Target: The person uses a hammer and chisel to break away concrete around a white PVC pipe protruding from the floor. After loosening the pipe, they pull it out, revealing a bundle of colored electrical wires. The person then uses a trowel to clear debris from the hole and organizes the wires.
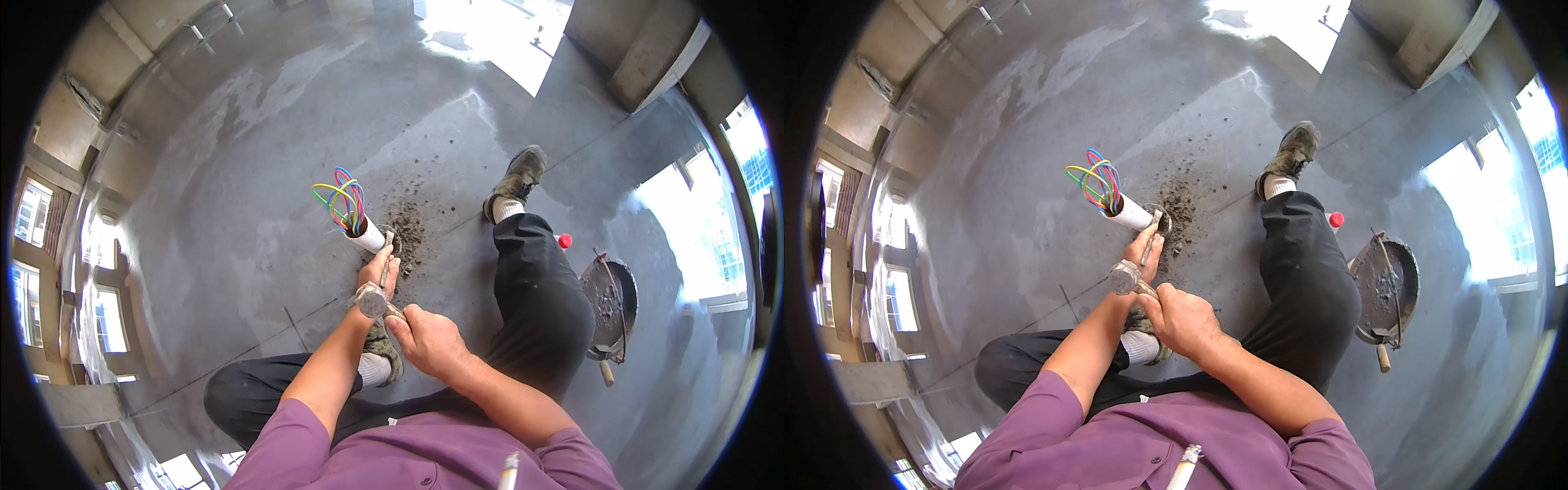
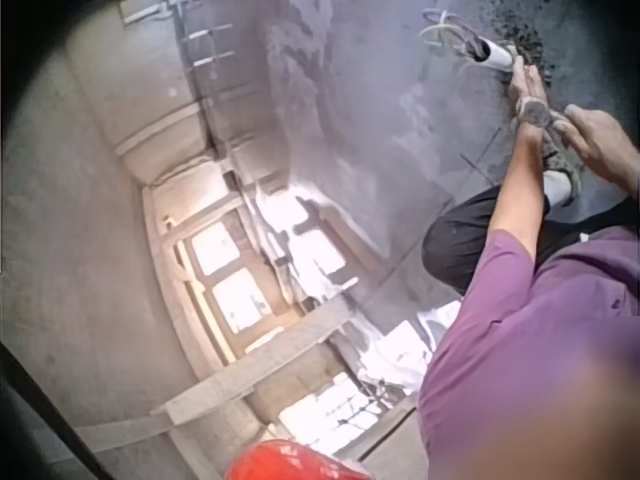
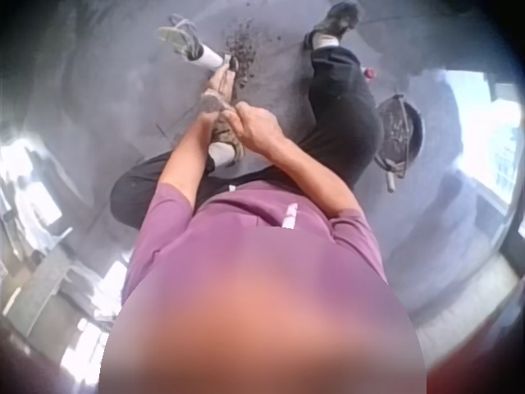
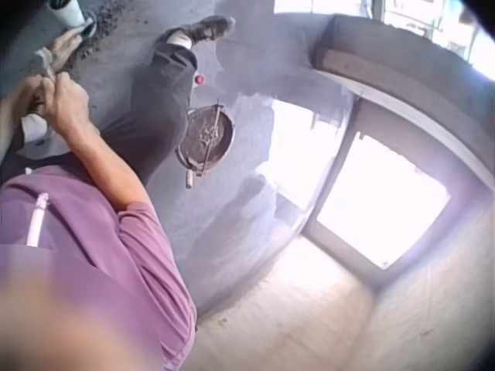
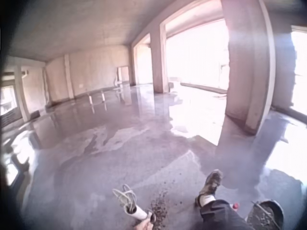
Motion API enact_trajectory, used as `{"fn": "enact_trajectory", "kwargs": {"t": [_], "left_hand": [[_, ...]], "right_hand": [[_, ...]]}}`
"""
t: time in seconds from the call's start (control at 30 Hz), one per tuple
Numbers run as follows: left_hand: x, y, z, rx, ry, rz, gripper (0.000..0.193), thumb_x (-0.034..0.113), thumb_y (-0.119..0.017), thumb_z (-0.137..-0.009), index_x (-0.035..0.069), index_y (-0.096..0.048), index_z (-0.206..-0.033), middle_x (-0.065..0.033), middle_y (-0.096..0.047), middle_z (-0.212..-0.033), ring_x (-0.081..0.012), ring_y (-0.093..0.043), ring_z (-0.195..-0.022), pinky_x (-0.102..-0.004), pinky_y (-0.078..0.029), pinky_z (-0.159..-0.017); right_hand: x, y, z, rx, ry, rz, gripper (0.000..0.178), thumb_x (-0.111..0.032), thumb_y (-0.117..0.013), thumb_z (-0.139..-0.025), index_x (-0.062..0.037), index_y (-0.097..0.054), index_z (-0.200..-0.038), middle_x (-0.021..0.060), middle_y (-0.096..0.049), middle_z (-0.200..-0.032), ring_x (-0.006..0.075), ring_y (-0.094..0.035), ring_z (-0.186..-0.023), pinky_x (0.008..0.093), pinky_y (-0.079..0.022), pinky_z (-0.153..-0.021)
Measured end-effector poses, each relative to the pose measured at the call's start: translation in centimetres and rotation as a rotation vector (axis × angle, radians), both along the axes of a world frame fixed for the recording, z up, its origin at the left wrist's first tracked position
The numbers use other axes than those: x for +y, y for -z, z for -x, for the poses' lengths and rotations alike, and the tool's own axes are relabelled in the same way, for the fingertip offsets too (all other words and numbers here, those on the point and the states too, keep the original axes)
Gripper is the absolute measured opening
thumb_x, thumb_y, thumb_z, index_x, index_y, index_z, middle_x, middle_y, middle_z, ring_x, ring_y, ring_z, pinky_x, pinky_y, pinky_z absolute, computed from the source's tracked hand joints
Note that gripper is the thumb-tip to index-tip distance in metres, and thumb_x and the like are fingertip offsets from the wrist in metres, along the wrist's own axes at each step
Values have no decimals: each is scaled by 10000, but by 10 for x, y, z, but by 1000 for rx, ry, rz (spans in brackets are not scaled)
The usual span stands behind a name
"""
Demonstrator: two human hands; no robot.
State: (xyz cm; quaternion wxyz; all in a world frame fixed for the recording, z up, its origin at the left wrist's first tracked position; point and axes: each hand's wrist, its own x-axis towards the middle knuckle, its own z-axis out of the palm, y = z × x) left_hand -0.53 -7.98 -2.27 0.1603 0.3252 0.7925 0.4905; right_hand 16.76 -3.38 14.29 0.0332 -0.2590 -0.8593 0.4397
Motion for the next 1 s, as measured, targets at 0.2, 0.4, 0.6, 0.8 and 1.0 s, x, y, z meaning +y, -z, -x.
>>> {"fn": "enact_trajectory", "kwargs": {"t": [0.2,0.4,0.6,0.8,1.0], "left_hand": [[-8,2,2,-64,13,125,415,360,-635,-967,39,-639,-1231,-222,-714,-941,-367,-710,-892,-421,-543,-785],[-11,-6,-3,-40,20,132,397,348,-640,-967,62,-631,-1244,-218,-711,-921,-366,-710,-881,-426,-542,-767],[-4,-15,-4,-26,-2,103,379,333,-648,-967,55,-634,-1225,-212,-702,-868,-378,-703,-836,-441,-534,-734],[17,-31,-5,87,-56,173,318,283,-642,-976,49,-661,-1190,-212,-703,-874,-344,-705,-814,-414,-529,-714],[36,-20,-3,202,-81,201,260,278,-632,-972,64,-676,-1114,-229,-698,-870,-413,-682,-815,-457,-528,-719]], "right_hand": [[1,1,-3,-13,5,5,391,-392,-527,-1020,-25,-543,-886,239,-636,-747,465,-629,-749,543,-485,-664],[0,-2,-3,-23,-2,30,387,-389,-524,-1022,-24,-546,-894,240,-639,-752,463,-633,-755,540,-488,-670],[0,-3,-2,-26,-10,42,391,-393,-523,-1022,-22,-549,-901,241,-640,-753,463,-634,-762,539,-488,-674],[-2,2,-4,92,12,14,335,-337,-562,-1003,-21,-540,-893,236,-611,-747,458,-625,-727,515,-486,-646],[7,15,-5,436,110,-2,262,-253,-624,-950,-22,-527,-876,224,-579,-725,461,-602,-692,468,-479,-589]]}}
